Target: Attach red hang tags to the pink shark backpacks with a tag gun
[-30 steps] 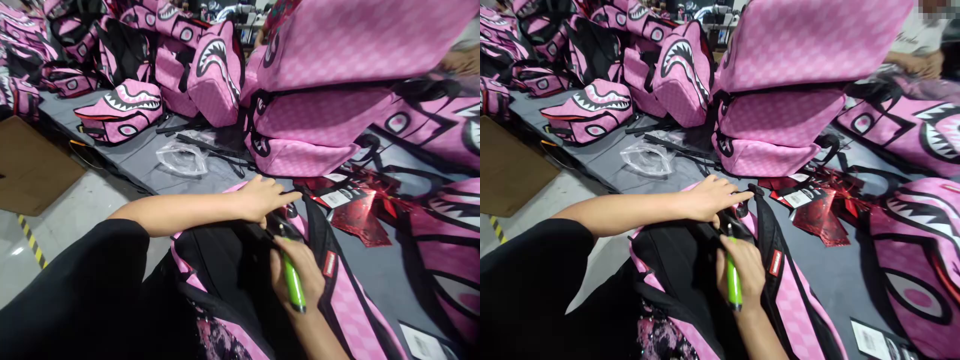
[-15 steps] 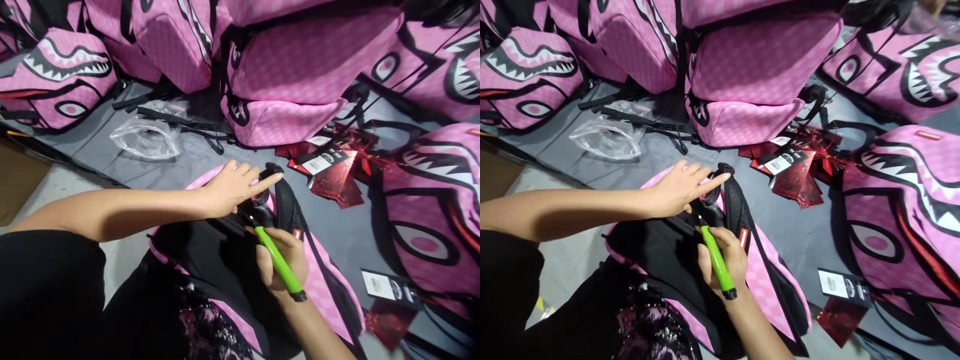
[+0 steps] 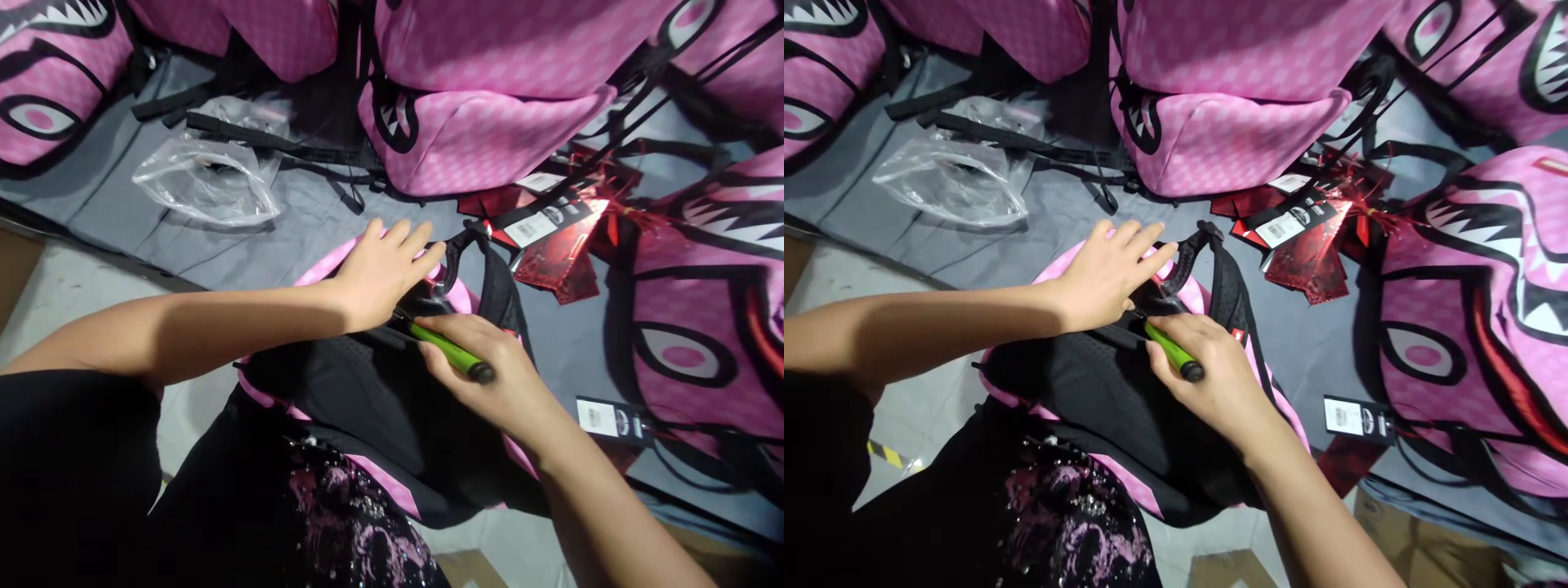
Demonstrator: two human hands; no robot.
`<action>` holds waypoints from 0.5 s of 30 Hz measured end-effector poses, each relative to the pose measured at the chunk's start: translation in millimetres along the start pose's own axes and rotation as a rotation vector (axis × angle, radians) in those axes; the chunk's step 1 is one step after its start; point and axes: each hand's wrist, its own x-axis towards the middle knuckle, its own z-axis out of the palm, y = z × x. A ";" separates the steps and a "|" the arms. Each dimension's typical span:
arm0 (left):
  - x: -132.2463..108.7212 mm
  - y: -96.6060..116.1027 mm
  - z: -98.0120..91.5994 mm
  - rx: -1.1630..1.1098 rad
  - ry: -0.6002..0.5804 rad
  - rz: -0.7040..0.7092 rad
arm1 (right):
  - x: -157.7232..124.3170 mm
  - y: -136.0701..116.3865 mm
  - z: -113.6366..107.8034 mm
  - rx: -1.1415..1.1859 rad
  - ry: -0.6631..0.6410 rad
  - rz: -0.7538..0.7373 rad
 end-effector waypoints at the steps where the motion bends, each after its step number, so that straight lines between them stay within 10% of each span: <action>1: 0.4 0.0 0.4 -0.031 0.001 -0.011 | 2.8 0.0 -0.4 -0.017 -0.029 -0.005; 15: 3.0 -1.9 2.0 -0.159 -0.007 -0.024 | 9.9 -4.3 8.5 -0.107 -0.057 0.044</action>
